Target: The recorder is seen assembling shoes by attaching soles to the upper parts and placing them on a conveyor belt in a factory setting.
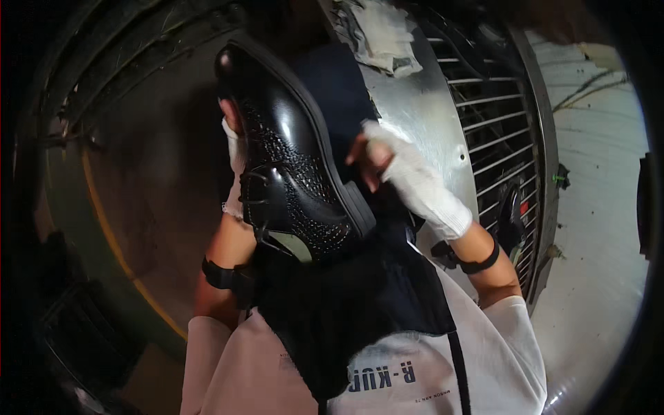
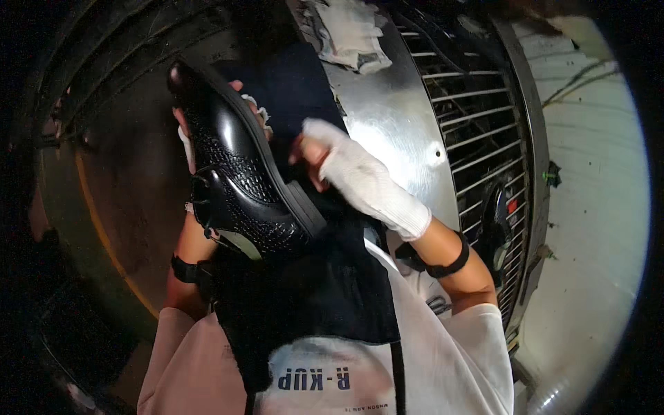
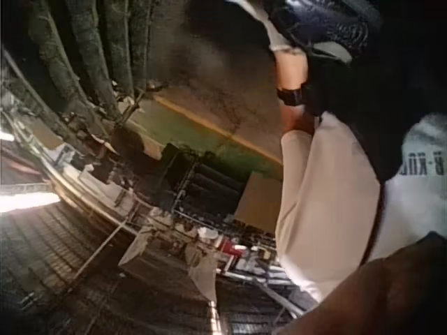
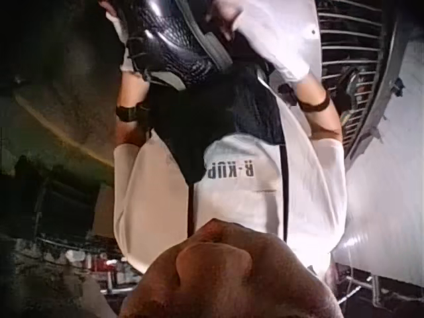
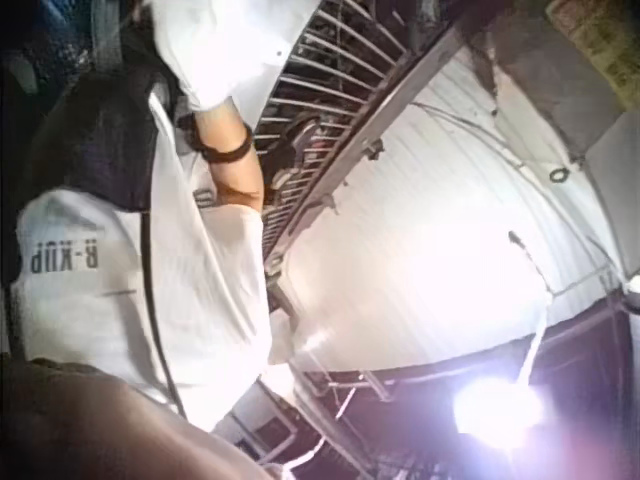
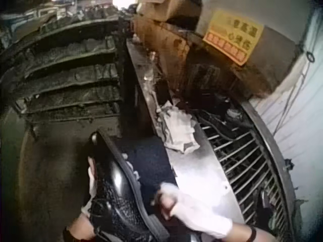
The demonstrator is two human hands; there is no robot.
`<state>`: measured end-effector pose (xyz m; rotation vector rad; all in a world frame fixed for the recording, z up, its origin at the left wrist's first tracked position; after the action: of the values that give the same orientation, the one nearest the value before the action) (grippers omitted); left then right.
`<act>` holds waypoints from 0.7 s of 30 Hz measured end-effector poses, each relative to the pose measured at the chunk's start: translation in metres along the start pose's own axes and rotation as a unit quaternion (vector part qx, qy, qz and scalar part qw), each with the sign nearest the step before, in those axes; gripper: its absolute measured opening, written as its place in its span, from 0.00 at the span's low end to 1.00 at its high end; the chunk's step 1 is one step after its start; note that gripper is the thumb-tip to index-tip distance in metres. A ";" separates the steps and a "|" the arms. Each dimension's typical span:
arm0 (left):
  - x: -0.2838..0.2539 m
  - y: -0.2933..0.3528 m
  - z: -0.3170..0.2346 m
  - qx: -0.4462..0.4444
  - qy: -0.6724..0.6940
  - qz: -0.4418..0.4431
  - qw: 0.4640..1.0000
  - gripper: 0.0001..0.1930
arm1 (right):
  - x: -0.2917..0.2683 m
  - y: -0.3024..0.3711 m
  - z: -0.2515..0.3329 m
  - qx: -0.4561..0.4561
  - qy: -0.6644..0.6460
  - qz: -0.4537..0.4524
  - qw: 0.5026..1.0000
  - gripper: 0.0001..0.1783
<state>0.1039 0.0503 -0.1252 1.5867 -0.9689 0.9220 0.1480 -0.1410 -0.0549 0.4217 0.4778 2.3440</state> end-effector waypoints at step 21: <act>0.090 0.107 -0.051 0.358 -0.535 -0.104 0.758 0.43 | 0.058 -0.010 0.059 -0.227 -0.042 -0.112 0.967 0.47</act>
<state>0.0357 0.0699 0.0051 2.9637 -1.1859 0.0915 0.1382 -0.0810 0.0020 0.2319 -0.0565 2.1191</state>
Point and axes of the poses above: each hand's wrist, its own y-axis away from the middle knuckle, its own x-axis out of the palm, z = x × y, the point moved 8 cm from there along -y, towards the middle knuckle, and after that the axes turned 13 degrees about -z, right-handed, at the moved point
